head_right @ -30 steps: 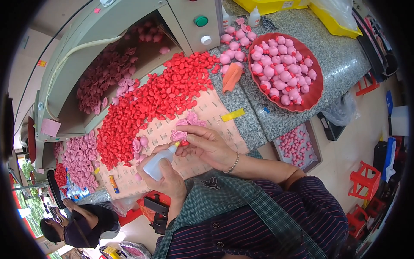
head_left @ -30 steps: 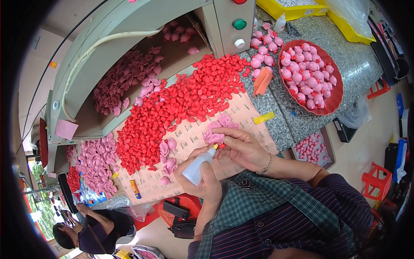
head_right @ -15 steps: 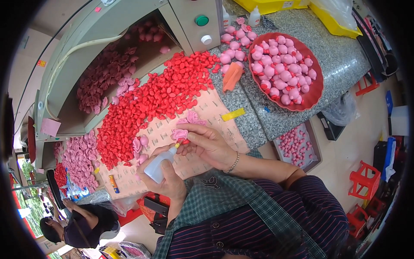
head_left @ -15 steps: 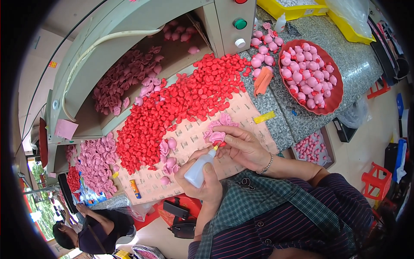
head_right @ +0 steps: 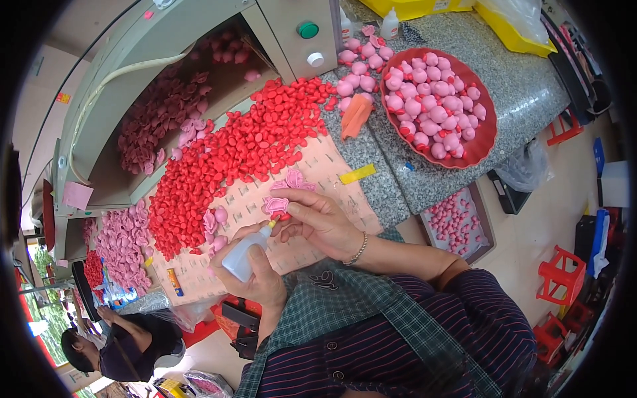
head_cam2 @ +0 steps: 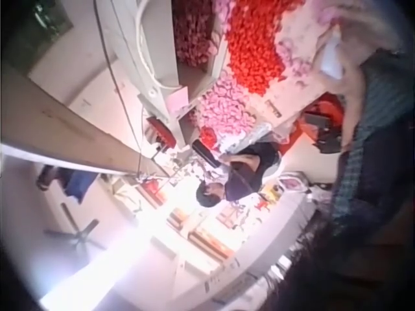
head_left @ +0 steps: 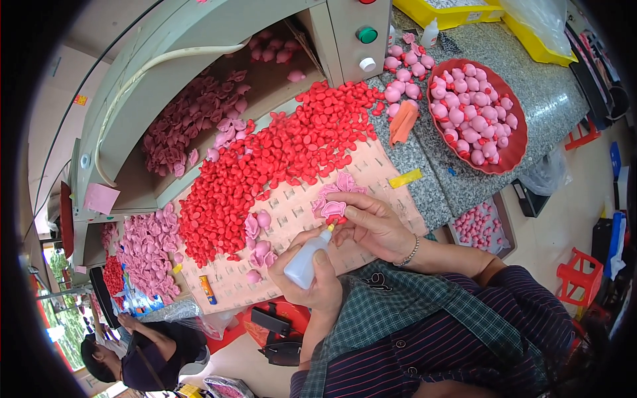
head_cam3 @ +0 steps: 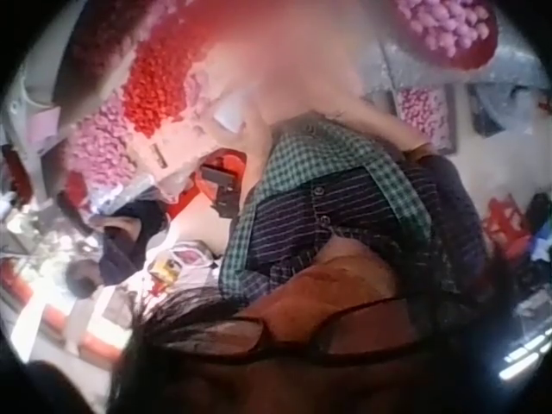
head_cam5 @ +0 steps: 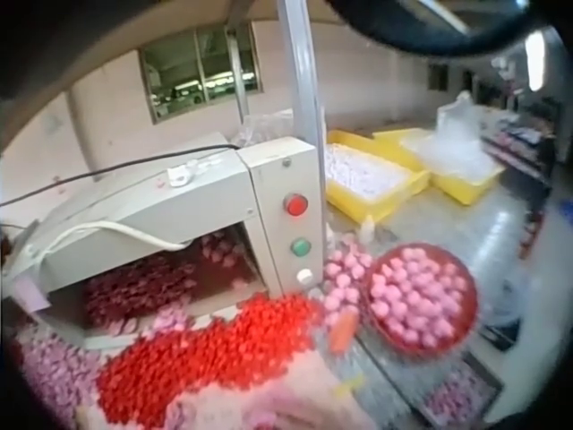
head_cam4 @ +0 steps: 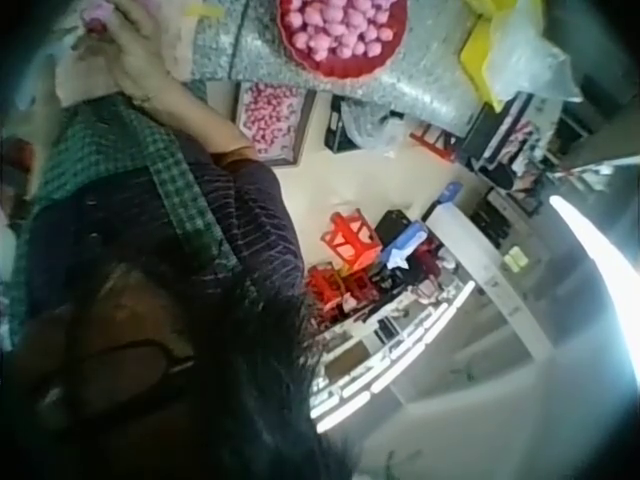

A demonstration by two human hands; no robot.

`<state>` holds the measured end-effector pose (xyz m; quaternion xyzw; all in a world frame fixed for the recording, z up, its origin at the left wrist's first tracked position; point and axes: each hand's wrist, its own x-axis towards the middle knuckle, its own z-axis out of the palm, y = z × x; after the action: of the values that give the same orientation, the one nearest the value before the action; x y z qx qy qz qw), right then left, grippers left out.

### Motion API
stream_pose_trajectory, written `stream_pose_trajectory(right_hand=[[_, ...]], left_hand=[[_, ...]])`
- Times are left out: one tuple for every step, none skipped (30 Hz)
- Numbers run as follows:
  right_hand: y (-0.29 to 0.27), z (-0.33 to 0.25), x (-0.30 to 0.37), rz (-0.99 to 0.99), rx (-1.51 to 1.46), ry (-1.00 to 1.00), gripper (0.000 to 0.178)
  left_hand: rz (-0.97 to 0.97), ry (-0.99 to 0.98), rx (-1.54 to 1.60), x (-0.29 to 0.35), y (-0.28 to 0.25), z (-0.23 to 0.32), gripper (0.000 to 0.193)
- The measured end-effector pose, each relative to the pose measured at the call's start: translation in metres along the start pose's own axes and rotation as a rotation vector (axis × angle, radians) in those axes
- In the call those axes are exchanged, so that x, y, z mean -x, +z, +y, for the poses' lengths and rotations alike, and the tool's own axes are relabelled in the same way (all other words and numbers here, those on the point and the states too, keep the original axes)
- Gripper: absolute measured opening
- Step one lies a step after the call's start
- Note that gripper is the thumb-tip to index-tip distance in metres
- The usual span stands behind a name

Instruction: Assembling small pink plastic components by hand at a factory workbench.

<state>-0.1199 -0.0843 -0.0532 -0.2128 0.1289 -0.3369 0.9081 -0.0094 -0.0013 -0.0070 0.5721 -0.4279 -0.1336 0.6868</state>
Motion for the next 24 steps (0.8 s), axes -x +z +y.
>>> stream_pose_trajectory(right_hand=[[0.0005,-0.0003,0.0003,-0.007,-0.006,0.002,0.039],[0.001,-0.0006,0.0005,-0.008,-0.006,0.002,0.039],[0.0016,-0.001,0.0008,-0.004,-0.005,0.002,0.039],[0.0018,-0.0012,0.0009,-0.001,-0.004,0.003,0.039],[0.0017,-0.0012,0.0009,-0.001,-0.004,0.003,0.039],[0.0016,-0.0008,0.0007,-0.002,0.003,-0.005,0.039],[0.0013,-0.0005,0.0006,-0.002,0.01,-0.012,0.038],[0.0009,-0.0004,0.0006,-0.002,0.01,-0.012,0.038],[0.001,-0.0002,0.0005,-0.003,0.005,-0.012,0.038],[0.001,0.0,0.0005,-0.005,0.0,-0.013,0.038],[0.0008,0.0004,0.0006,-0.005,0.0,-0.012,0.038],[0.0006,0.0008,0.0008,-0.002,-0.005,-0.012,0.039],[0.0005,0.0009,0.001,0.002,-0.01,-0.011,0.039],[0.0006,0.0008,0.001,0.001,-0.01,-0.01,0.039],[0.0007,0.0003,0.001,-0.002,-0.016,-0.002,0.039],[0.0009,-0.0001,0.0009,-0.005,-0.022,0.007,0.039],[0.0011,-0.0007,0.0007,-0.004,-0.021,0.006,0.039],[0.0016,-0.0014,0.0006,0.005,-0.032,0.014,0.039],[0.0019,-0.002,0.0004,0.014,-0.044,0.023,0.039],[0.0018,-0.0024,0.0002,0.015,-0.044,0.022,0.039],[0.0018,-0.0028,0.0,0.01,-0.059,0.026,0.039],[0.0016,-0.0029,-0.0003,0.006,-0.074,0.03,0.039],[0.0021,-0.0028,-0.0003,0.005,-0.074,0.029,0.039],[0.0027,-0.0026,-0.0004,0.008,-0.076,0.031,0.04]], left_hand=[[0.001,0.001,0.007,0.0,0.0003,0.0004,0.031],[0.001,0.001,0.007,0.0,0.0,0.0005,0.031],[-0.01,0.011,-0.004,0.0001,-0.0006,0.0005,0.032],[-0.021,0.02,-0.014,0.0003,-0.0009,0.0006,0.032],[-0.021,0.02,-0.014,0.0003,-0.0006,0.0011,0.032],[-0.027,0.024,-0.013,0.0005,-0.0003,0.0019,0.032],[-0.033,0.028,-0.011,0.0006,-0.0001,0.0023,0.033],[-0.033,0.028,-0.011,0.0007,-0.0002,0.0022,0.033],[-0.04,0.034,-0.02,0.0007,-0.0006,0.0025,0.033],[-0.048,0.04,-0.029,0.0006,-0.0009,0.0028,0.033],[-0.047,0.04,-0.03,0.0004,-0.0011,0.0028,0.033],[-0.047,0.041,-0.032,0.0001,-0.0009,0.0027,0.033],[-0.046,0.042,-0.033,-0.0002,-0.0007,0.0026,0.033],[-0.045,0.042,-0.034,-0.0005,-0.0002,0.0026,0.033],[-0.031,0.05,-0.03,-0.0007,0.0006,0.0027,0.033],[-0.017,0.057,-0.026,-0.001,0.0013,0.0027,0.032],[-0.018,0.057,-0.025,-0.0011,0.0021,0.0019,0.032],[0.002,0.062,-0.021,-0.0011,0.0028,0.0008,0.031],[0.022,0.067,-0.017,-0.001,0.0033,0.0,0.03],[0.022,0.067,-0.017,-0.0007,0.0037,-0.0004,0.03],[0.054,0.048,-0.026,-0.0003,0.0041,-0.0007,0.03],[0.087,0.029,-0.036,0.0,0.0043,-0.0013,0.029],[0.087,0.03,-0.036,0.0004,0.0031,-0.0027,0.029],[0.099,0.058,-0.023,0.001,0.0013,-0.0054,0.029]])
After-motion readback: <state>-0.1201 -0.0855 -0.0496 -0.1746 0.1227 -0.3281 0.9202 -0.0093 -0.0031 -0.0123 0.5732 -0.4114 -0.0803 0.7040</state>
